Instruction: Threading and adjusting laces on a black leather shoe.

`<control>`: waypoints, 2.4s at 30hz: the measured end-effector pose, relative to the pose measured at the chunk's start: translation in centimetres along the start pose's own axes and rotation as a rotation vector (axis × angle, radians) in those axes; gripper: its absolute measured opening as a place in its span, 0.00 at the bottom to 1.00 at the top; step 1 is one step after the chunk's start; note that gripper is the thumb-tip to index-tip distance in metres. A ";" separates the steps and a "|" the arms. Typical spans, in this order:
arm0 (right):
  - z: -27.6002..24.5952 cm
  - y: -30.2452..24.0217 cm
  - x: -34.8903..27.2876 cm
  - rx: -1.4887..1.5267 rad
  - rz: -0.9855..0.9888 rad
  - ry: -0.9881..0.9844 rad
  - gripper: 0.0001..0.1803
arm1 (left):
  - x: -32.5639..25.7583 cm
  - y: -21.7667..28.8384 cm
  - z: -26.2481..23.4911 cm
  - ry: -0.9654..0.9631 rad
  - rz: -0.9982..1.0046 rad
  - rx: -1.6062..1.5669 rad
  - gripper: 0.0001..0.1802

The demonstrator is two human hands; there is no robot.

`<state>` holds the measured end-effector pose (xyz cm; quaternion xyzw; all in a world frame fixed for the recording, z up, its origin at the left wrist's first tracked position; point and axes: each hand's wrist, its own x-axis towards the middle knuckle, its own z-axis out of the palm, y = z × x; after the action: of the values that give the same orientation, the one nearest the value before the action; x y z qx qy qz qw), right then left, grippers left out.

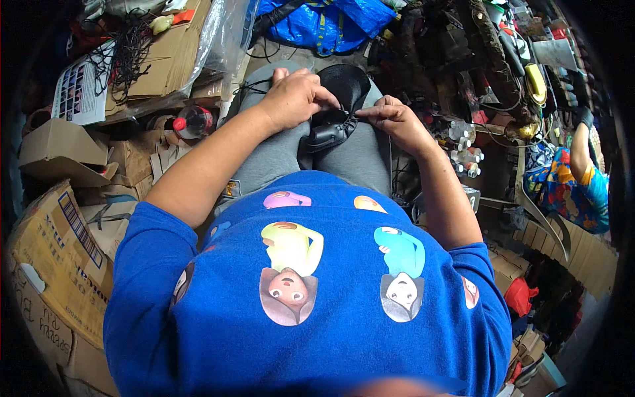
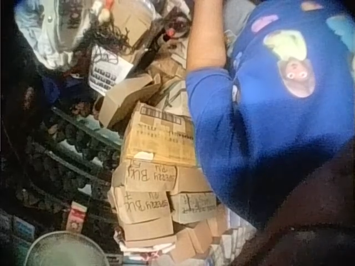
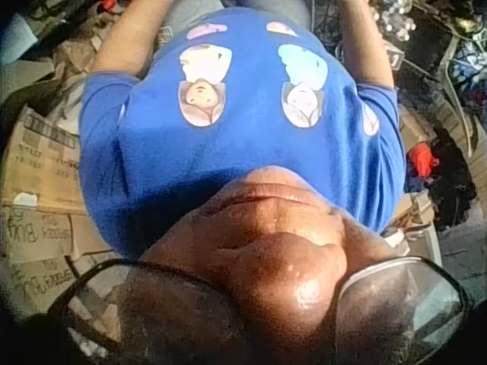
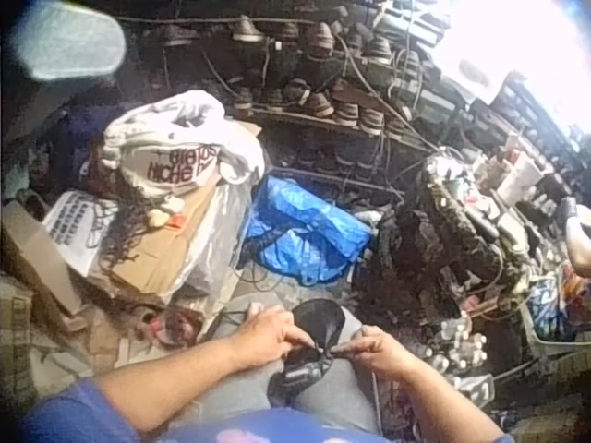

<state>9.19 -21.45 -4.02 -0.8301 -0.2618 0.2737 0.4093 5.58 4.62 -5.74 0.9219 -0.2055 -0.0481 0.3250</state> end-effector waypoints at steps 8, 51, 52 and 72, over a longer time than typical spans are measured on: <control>0.0 0.3 0.6 0.104 0.034 -0.053 0.18 | 1.6 0.2 0.3 -0.129 -0.033 -0.042 0.09; 1.4 0.5 -4.7 0.133 0.095 0.208 0.09 | 2.0 2.9 -0.3 -0.227 -0.037 -0.001 0.08; 1.1 0.0 -5.4 0.156 0.091 0.162 0.09 | 1.9 2.6 -0.1 -0.215 -0.024 -0.001 0.07; -0.1 -3.0 0.2 -0.866 -0.227 -0.018 0.10 | 1.4 0.9 -1.7 -0.207 0.276 0.093 0.09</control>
<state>8.77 -19.72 -1.55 -0.8886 -0.4451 0.0993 0.0490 6.91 4.41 -3.85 0.8891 -0.3643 -0.0883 0.2627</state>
